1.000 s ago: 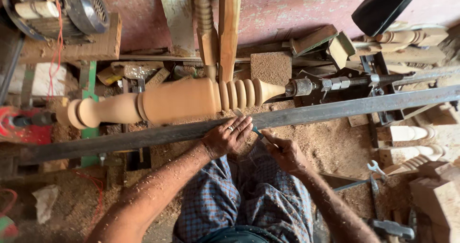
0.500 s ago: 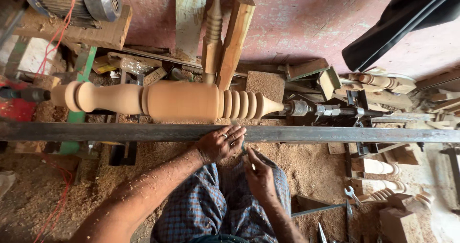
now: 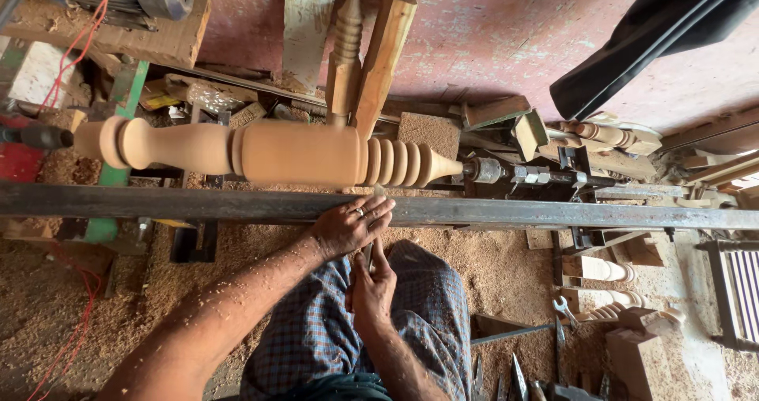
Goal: The person shapes a wooden spindle on a lathe using a chisel and a file. They refine the grooves and contours of the rotating wood, removing shavings to smooth the surface and define the decorative pattern.
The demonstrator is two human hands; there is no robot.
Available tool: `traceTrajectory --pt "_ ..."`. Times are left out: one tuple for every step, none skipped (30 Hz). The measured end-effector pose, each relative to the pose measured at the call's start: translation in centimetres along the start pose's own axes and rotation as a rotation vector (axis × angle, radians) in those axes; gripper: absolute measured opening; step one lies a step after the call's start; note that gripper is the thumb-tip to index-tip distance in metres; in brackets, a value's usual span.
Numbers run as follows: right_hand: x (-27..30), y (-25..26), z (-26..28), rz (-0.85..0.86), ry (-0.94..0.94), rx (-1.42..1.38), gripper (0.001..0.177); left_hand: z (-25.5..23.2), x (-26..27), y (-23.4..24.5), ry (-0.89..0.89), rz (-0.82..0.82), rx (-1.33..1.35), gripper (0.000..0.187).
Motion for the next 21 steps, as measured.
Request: traceTrajectory --pt "0.3 -0.4 0.1 0.013 -0.001 0.015 0.062 0.1 0.1 -0.1 0.004 0.005 0.01 0.029" --pt "0.6 -0.4 0.2 0.01 -0.004 0.007 0.062 0.0 0.2 -0.2 0.008 0.01 0.019 0.03" --pt "0.6 -0.3 0.2 0.007 0.0 -0.003 0.061 -0.1 0.1 -0.5 -0.008 0.001 -0.025 0.03" --pt "0.5 0.0 0.1 0.005 0.004 -0.013 0.061 -0.3 -0.1 -0.8 -0.023 -0.009 -0.07 0.03" --pt "0.4 0.7 -0.2 0.023 -0.01 0.013 0.059 -0.6 0.0 -0.7 -0.036 -0.016 -0.113 0.031" --pt "0.1 2.1 -0.2 0.04 -0.024 0.04 0.057 -1.1 0.3 -0.4 -0.032 0.013 -0.051 0.033" --pt "-0.5 3.6 -0.1 0.061 -0.034 0.065 0.055 -1.6 0.2 0.0 -0.03 0.04 0.007 0.036" --pt "-0.9 5.4 1.1 0.108 0.052 0.173 0.053 -1.9 0.0 0.5 -0.027 0.067 0.065 0.038" --pt "-0.8 7.1 2.3 0.156 0.13 0.283 0.051 -2.4 0.0 1.1 -0.03 0.075 0.097 0.039" --pt "-1.1 8.7 3.8 0.173 0.237 0.647 0.049 -2.9 0.0 1.7 -0.034 0.084 0.129 0.041" --pt "-1.1 10.0 5.6 0.178 0.34 1.011 0.048 -3.3 -0.1 2.0 -0.044 0.092 0.167 0.042" --pt "-0.9 10.1 6.8 0.18 0.44 1.377 0.047 -3.5 -0.1 2.0 -0.047 0.103 0.142 0.043" --pt "-0.8 9.9 7.4 0.187 0.475 1.371 0.049 -3.6 -0.1 1.6 -0.051 0.11 0.119 0.043" --pt "-0.8 9.5 8.0 0.193 0.511 1.364 0.052 -3.7 0.1 1.0 -0.056 0.116 0.096 0.043" --pt "-0.7 8.8 8.7 0.201 0.549 1.354 0.055 -3.3 0.4 0.4 -0.059 0.131 0.066 0.042" --pt "-1.0 9.2 7.0 0.224 0.302 1.058 0.061 -2.8 0.9 -0.3 -0.061 0.146 0.036 0.04" --pt "-0.6 8.4 4.6 0.242 0.064 0.753 0.067 -2.4 1.5 -0.8 -0.061 0.163 0.004 0.039" --pt "0.6 6.7 2.0 0.253 -0.166 0.442 0.075 -2.3 1.9 -1.0 -0.069 0.15 -0.021 0.04" --pt "0.7 5.0 1.6 0.2 -0.135 0.297 0.072 -2.1 2.1 -1.1 -0.08 0.136 -0.049 0.042" --pt "0.9 3.4 1.1 0.146 -0.104 0.151 0.069 -1.8 2.1 -1.1 -0.09 0.121 -0.076 0.044" --pt "1.3 2.2 0.7 0.09 -0.08 0.006 0.067 -1.7 2.4 -1.0 -0.099 0.128 -0.109 0.044"
Point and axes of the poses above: each hand's wrist, its own x-axis away from the middle knuckle, its own y-axis out of the back of the hand, z = x × y, the point moved 10 cm from there along -x, towards the middle knuckle, and after that the axes turned 13 degrees about y, right-handed, at the moved point
